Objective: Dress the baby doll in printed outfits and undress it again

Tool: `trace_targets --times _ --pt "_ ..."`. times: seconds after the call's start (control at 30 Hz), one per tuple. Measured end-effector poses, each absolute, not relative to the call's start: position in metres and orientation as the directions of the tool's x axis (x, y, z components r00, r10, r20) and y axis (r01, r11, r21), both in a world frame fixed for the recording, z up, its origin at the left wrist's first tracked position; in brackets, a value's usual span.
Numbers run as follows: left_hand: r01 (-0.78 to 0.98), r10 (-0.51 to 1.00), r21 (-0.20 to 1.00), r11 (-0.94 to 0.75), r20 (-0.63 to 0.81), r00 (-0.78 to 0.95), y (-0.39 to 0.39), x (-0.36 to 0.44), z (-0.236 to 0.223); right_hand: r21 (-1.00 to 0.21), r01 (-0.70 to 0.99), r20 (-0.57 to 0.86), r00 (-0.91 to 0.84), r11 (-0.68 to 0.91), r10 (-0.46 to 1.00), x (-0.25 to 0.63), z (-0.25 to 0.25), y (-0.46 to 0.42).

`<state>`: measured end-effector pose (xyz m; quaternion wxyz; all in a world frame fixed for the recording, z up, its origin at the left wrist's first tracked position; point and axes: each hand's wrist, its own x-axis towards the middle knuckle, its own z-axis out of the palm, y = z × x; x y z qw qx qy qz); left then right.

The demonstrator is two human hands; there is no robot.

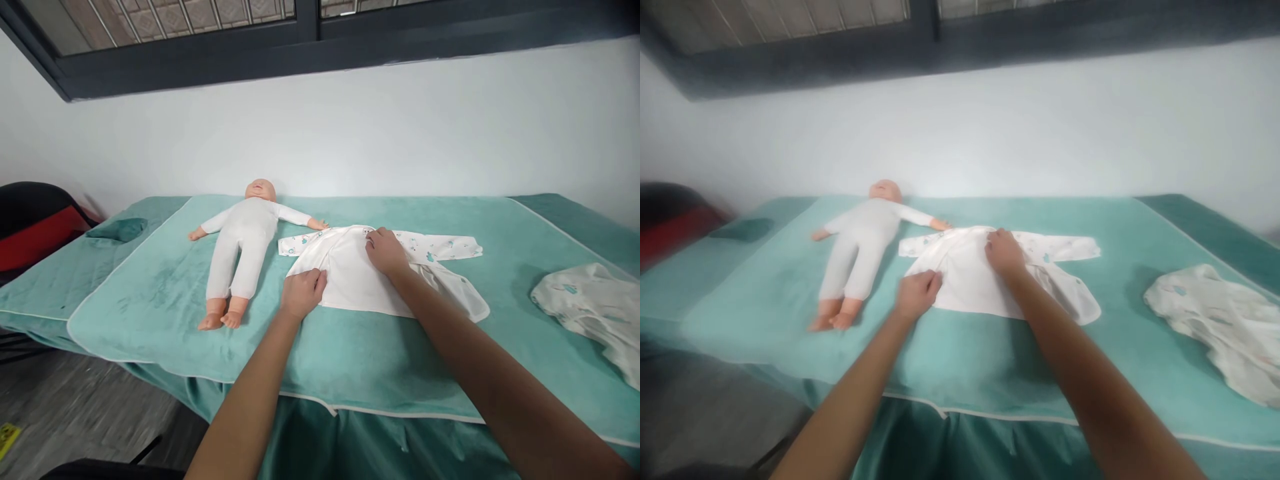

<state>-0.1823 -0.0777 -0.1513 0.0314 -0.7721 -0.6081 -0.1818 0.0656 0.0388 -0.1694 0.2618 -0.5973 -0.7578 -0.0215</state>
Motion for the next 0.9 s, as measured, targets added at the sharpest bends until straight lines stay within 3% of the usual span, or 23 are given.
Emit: trace_targets --times 0.23,0.57,0.73,0.9 --pt "0.955 0.930 0.161 -0.247 0.317 0.187 -0.077 -0.182 -0.151 -0.239 0.820 0.414 -0.399 0.521 0.818 0.064 -0.167 0.034" --pt "0.959 0.931 0.160 -0.235 0.320 0.174 -0.078 -0.181 -0.149 -0.193 0.658 0.456 -0.596 0.728 0.661 0.065 -0.179 0.041" --pt "0.959 0.931 0.150 -0.239 0.318 0.182 -0.079 -0.180 -0.147 -0.147 0.621 0.434 -0.659 0.770 0.614 0.064 -0.174 0.039" --pt "0.960 0.937 0.157 -0.232 0.300 0.178 -0.079 -0.180 -0.146 -0.094 0.629 0.319 -0.715 0.772 0.622 0.058 -0.165 0.033"
